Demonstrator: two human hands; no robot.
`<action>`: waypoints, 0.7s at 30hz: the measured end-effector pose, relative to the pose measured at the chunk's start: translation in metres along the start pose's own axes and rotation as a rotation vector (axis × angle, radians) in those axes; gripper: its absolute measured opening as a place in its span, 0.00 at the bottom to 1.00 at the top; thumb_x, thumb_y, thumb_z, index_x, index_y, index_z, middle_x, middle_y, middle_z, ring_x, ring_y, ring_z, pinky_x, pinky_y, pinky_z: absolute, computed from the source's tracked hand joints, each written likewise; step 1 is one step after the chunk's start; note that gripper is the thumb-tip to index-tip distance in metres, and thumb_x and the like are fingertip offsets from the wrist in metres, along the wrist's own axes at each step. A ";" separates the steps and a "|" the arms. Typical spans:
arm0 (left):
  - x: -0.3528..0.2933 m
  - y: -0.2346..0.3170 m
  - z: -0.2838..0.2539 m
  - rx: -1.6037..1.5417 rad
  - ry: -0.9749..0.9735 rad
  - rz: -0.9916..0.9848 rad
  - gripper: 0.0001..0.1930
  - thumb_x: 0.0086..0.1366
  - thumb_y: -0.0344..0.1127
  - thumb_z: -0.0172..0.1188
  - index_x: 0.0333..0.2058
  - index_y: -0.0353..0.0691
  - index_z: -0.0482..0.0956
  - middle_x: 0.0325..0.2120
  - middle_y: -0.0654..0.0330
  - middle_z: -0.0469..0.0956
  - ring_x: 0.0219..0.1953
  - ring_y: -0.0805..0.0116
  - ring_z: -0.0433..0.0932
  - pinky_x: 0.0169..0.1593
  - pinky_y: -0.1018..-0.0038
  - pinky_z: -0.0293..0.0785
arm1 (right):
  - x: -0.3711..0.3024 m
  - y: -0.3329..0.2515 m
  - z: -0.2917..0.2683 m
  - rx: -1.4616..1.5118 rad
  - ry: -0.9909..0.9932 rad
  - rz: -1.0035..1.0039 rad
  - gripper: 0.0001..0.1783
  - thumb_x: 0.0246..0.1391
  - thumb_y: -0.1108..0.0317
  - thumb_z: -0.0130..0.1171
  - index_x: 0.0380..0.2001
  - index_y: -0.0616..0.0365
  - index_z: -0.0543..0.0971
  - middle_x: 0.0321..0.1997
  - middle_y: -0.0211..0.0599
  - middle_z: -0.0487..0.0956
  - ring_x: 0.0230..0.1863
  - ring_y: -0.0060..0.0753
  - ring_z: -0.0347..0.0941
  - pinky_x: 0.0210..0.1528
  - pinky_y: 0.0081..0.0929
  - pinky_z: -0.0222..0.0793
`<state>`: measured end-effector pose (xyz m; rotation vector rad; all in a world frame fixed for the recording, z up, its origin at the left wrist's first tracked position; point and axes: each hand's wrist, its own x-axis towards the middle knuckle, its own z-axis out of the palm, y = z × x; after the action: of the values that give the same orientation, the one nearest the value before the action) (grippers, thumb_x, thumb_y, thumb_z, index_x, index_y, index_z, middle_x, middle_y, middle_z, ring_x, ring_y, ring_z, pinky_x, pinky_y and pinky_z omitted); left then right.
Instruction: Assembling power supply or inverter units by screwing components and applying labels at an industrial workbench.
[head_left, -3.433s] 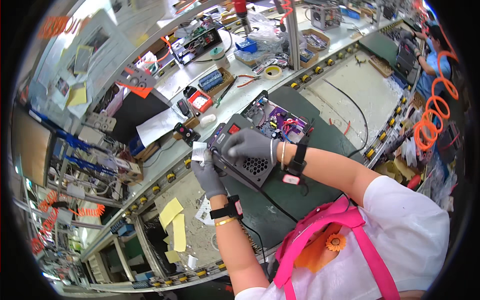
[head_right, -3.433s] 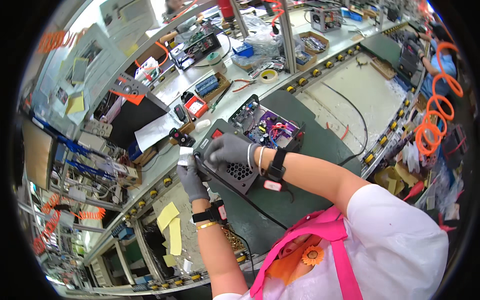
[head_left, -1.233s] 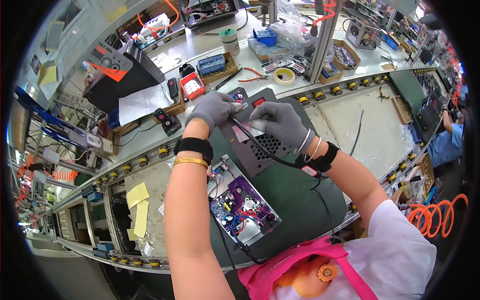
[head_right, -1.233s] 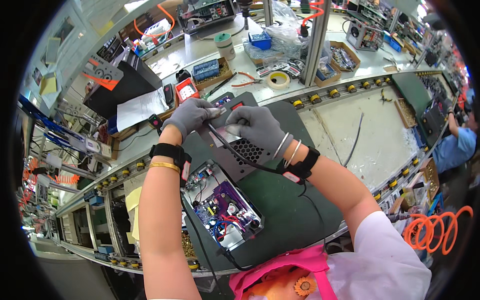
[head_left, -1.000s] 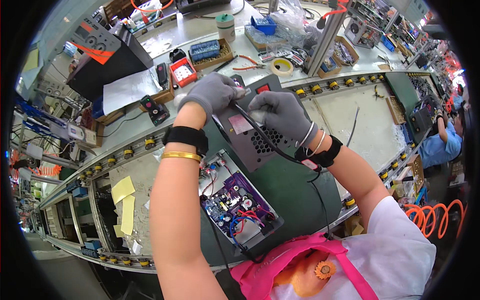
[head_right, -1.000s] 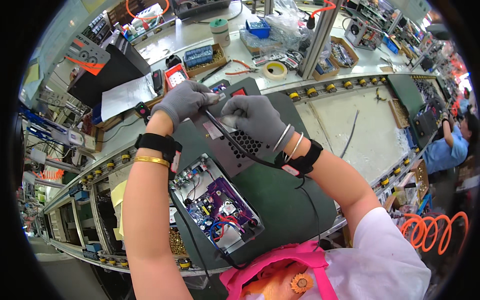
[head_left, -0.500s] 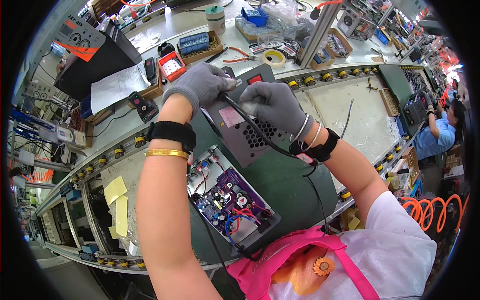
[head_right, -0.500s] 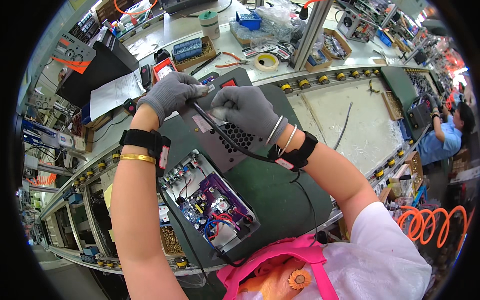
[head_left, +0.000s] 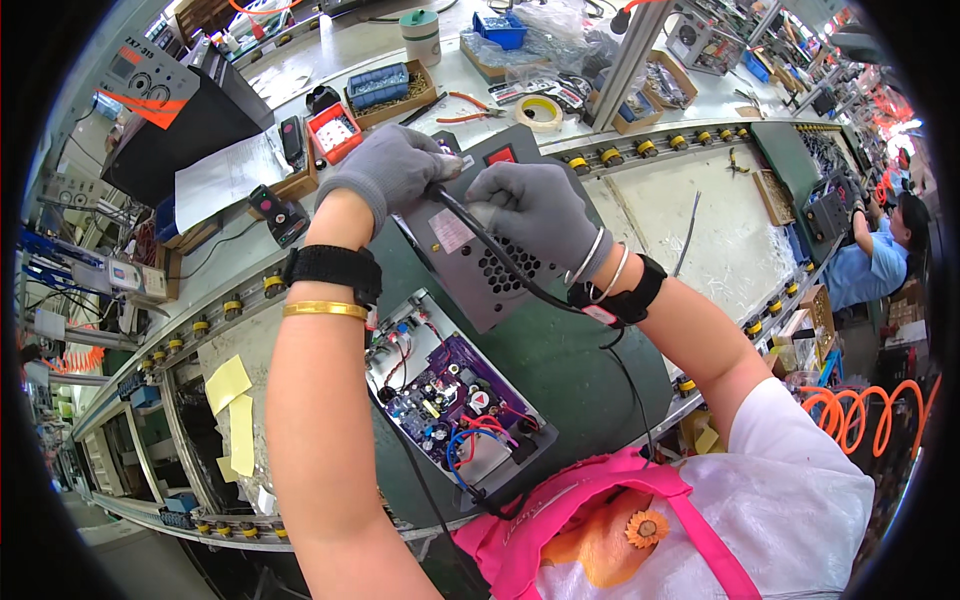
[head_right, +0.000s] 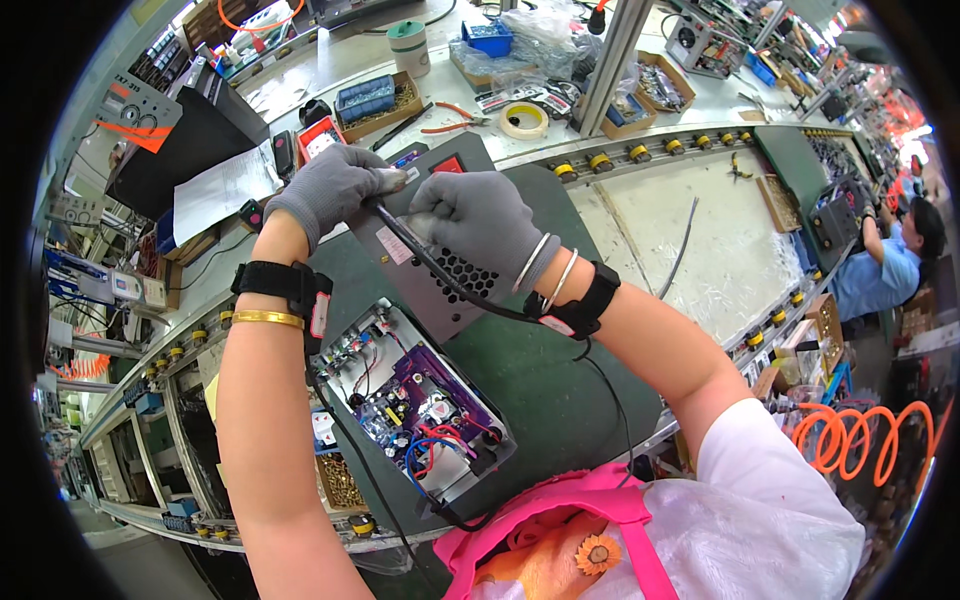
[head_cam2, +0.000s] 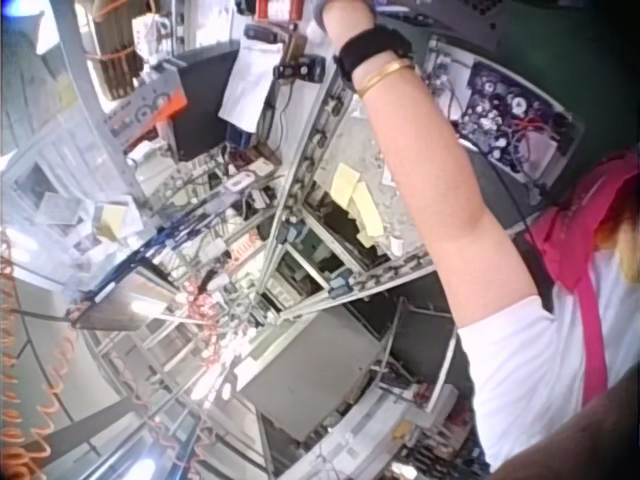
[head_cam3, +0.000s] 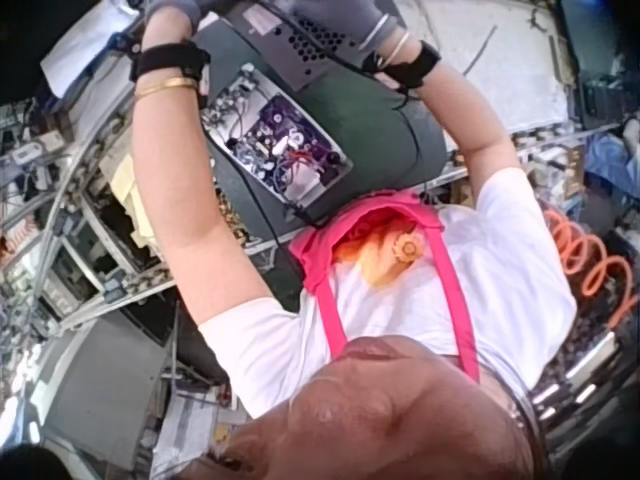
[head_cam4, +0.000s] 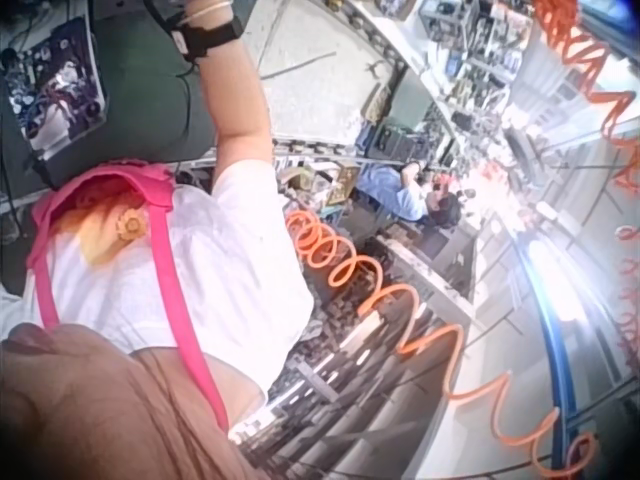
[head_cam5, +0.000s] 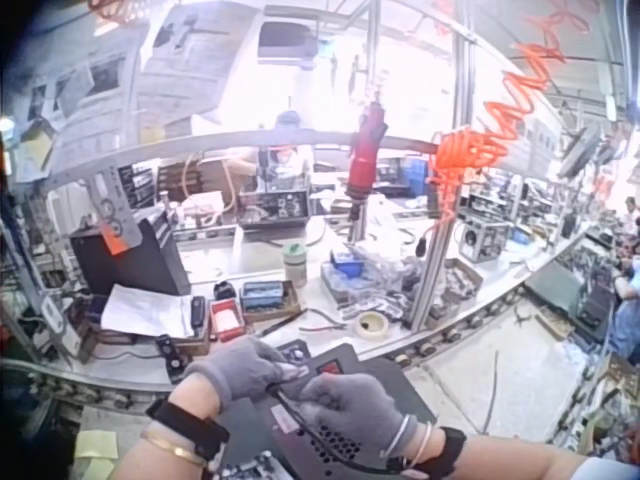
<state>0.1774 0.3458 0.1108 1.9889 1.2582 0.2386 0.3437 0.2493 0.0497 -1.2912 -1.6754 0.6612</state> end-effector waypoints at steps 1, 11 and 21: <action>0.000 -0.002 -0.001 -0.007 -0.007 -0.001 0.20 0.57 0.46 0.65 0.37 0.32 0.80 0.23 0.63 0.77 0.23 0.76 0.73 0.28 0.78 0.69 | -0.001 -0.001 0.002 0.002 0.003 -0.002 0.11 0.44 0.62 0.67 0.27 0.56 0.79 0.22 0.34 0.79 0.24 0.27 0.76 0.28 0.25 0.70; -0.002 -0.006 0.004 -0.046 -0.051 -0.004 0.16 0.59 0.43 0.63 0.32 0.32 0.81 0.17 0.65 0.73 0.17 0.77 0.68 0.21 0.77 0.63 | -0.011 -0.007 -0.027 -0.550 0.386 0.032 0.41 0.39 0.48 0.67 0.55 0.57 0.66 0.55 0.51 0.67 0.58 0.55 0.61 0.55 0.45 0.61; -0.011 0.000 0.023 -0.064 -0.026 0.001 0.14 0.59 0.42 0.64 0.29 0.33 0.82 0.17 0.68 0.74 0.20 0.79 0.69 0.25 0.78 0.64 | -0.015 0.023 -0.004 -0.292 0.163 -0.005 0.52 0.29 0.50 0.73 0.61 0.36 0.62 0.62 0.52 0.55 0.59 0.58 0.60 0.60 0.48 0.57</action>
<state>0.1839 0.3253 0.0967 1.9323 1.2183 0.2500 0.3591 0.2420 0.0278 -1.5012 -1.6823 0.3042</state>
